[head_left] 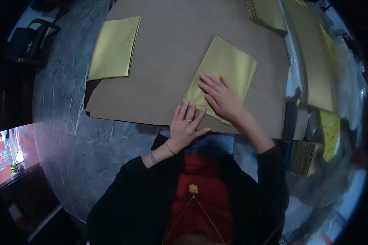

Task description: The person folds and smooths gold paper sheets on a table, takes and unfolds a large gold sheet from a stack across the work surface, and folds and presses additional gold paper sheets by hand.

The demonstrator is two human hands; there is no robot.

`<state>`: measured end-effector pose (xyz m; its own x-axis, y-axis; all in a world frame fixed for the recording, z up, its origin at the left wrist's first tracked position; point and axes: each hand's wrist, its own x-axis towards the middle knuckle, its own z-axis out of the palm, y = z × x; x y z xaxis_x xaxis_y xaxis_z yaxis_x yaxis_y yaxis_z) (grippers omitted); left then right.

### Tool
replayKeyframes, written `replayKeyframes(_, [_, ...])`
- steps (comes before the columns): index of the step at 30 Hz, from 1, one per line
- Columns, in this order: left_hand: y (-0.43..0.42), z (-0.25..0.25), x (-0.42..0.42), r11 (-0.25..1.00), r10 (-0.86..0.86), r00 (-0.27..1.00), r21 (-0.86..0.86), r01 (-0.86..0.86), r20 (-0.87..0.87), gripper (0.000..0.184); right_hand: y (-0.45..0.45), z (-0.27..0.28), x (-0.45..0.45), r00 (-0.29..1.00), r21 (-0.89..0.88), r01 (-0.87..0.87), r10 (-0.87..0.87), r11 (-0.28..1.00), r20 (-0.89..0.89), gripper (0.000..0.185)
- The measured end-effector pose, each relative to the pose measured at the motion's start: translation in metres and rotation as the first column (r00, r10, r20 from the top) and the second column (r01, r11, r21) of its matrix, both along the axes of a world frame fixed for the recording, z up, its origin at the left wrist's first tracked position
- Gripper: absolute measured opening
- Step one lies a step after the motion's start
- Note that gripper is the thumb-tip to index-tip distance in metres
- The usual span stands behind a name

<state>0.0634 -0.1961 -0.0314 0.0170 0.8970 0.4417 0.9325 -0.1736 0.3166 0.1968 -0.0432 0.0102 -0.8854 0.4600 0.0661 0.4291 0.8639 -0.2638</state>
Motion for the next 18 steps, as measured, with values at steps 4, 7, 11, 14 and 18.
replayKeyframes(4, [0.0, -0.006, -0.002, 1.0, 0.006, 0.999, 0.015, -0.005, -0.049, 0.054, -0.014, -0.003, -0.008, 0.986, -0.055, -0.168, 0.169, 0.984, 0.002, 0.047])
replayKeyframes(7, [-0.001, -0.004, -0.002, 1.0, -0.012, 0.999, -0.02, 0.011, -0.042, 0.055, -0.01, -0.01, -0.004, 0.983, -0.039, -0.183, 0.184, 0.982, 0.011, 0.051])
replayKeyframes(11, [-0.002, -0.002, -0.001, 1.0, -0.011, 0.998, -0.024, 0.01, -0.055, 0.059, 0.024, -0.011, 0.003, 0.998, -0.032, -0.056, 0.056, 0.998, -0.015, 0.048])
replayKeyframes(14, [-0.002, -0.001, -0.002, 0.999, -0.019, 0.997, -0.03, 0.016, -0.081, 0.058, 0.055, -0.014, 0.003, 1.0, 0.046, 0.002, -0.001, 0.999, -0.023, 0.046])
replayKeyframes(18, [-0.005, -0.006, -0.001, 1.0, -0.01, 0.995, -0.029, 0.008, -0.097, 0.059, 0.058, -0.009, 0.003, 1.0, 0.026, 0.006, -0.005, 1.0, -0.019, 0.048])
